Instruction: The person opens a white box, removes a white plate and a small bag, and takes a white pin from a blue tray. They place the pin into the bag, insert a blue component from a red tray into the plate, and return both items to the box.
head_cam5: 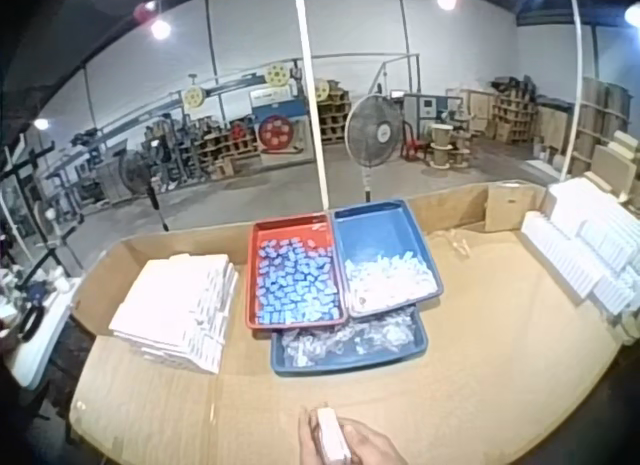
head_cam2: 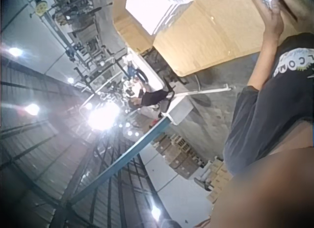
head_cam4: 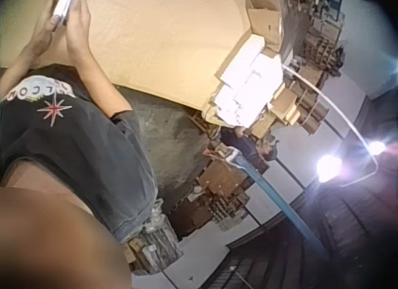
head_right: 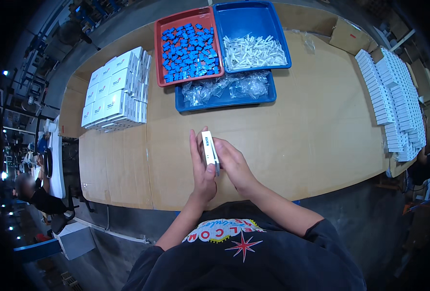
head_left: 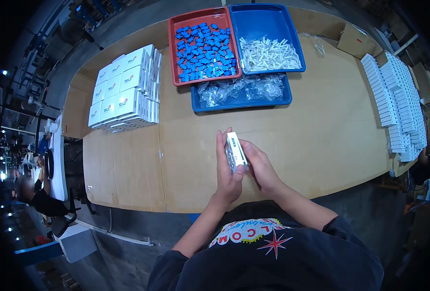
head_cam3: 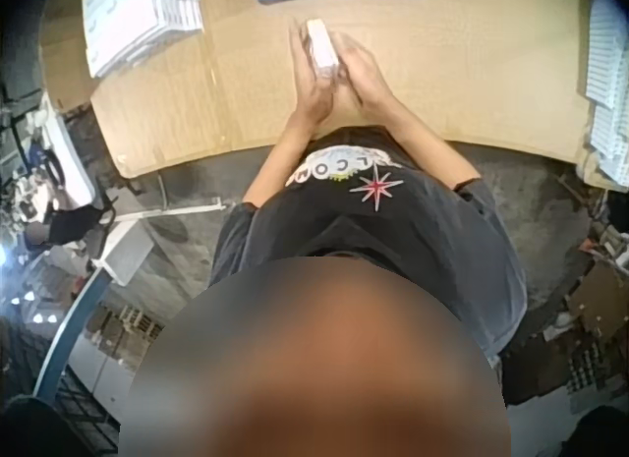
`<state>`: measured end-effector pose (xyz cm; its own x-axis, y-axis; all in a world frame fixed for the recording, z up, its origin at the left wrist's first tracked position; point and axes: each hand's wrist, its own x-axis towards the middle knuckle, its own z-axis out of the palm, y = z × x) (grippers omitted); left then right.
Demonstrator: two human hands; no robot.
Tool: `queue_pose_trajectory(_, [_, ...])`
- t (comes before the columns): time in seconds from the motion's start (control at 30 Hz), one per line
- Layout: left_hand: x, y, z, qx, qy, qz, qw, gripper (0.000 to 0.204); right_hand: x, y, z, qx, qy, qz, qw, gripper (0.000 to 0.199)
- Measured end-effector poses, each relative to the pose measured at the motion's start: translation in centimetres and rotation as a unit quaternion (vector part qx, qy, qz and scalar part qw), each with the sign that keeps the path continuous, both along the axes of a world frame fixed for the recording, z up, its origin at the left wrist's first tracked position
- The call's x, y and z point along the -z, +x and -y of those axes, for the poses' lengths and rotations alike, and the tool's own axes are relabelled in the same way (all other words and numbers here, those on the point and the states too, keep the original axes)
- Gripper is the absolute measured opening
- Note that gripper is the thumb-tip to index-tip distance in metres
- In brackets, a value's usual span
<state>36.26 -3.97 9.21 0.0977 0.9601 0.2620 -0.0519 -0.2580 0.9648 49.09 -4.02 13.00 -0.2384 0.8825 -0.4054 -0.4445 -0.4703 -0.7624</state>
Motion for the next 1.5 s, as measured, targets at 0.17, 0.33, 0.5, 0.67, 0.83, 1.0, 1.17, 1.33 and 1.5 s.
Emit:
queue_pose_trajectory(0.17, [0.4,0.0,-0.1,-0.035,0.008,-0.038,0.999,0.108,0.9,-1.3,0.6,0.013,0.049,0.012,0.999,0.049])
queue_pose_trajectory(0.33, [0.8,0.2,-0.2,-0.095,0.052,-0.098,0.989,0.11,1.5,-2.5,1.1,0.064,0.069,0.01,0.995,0.048])
queue_pose_trajectory(0.5, [0.4,0.5,-0.3,-0.134,0.088,-0.082,0.984,0.1,0.9,-2.8,1.4,0.058,0.126,0.05,0.989,0.048])
queue_pose_trajectory(0.67, [0.7,0.5,-0.1,-0.149,0.098,-0.054,0.983,0.092,-0.1,-2.7,1.9,0.036,0.123,0.062,0.99,0.053])
queue_pose_trajectory(0.83, [0.8,0.6,-0.1,-0.151,0.112,-0.04,0.981,0.083,0.2,-2.6,2.1,0.02,0.15,0.097,0.984,0.052])
queue_pose_trajectory(1.0, [0.7,0.4,0.2,-0.143,0.091,-0.035,0.985,0.084,0.9,-2.7,2.4,0.027,0.196,0.141,0.97,0.048])
queue_pose_trajectory(1.17, [0.5,0.4,0.4,-0.148,0.082,-0.027,0.985,0.084,0.3,-2.8,2.4,0.016,0.203,0.174,0.963,0.047])
queue_pose_trajectory(1.33, [0.6,0.0,1.1,-0.148,0.035,0.003,0.988,0.089,-0.2,-2.8,2.3,0.006,0.222,0.175,0.959,0.047])
queue_pose_trajectory(1.5, [-0.1,-0.4,0.4,-0.127,0.035,-0.015,0.991,0.099,0.3,-3.1,1.6,0.027,0.216,0.139,0.966,0.048])
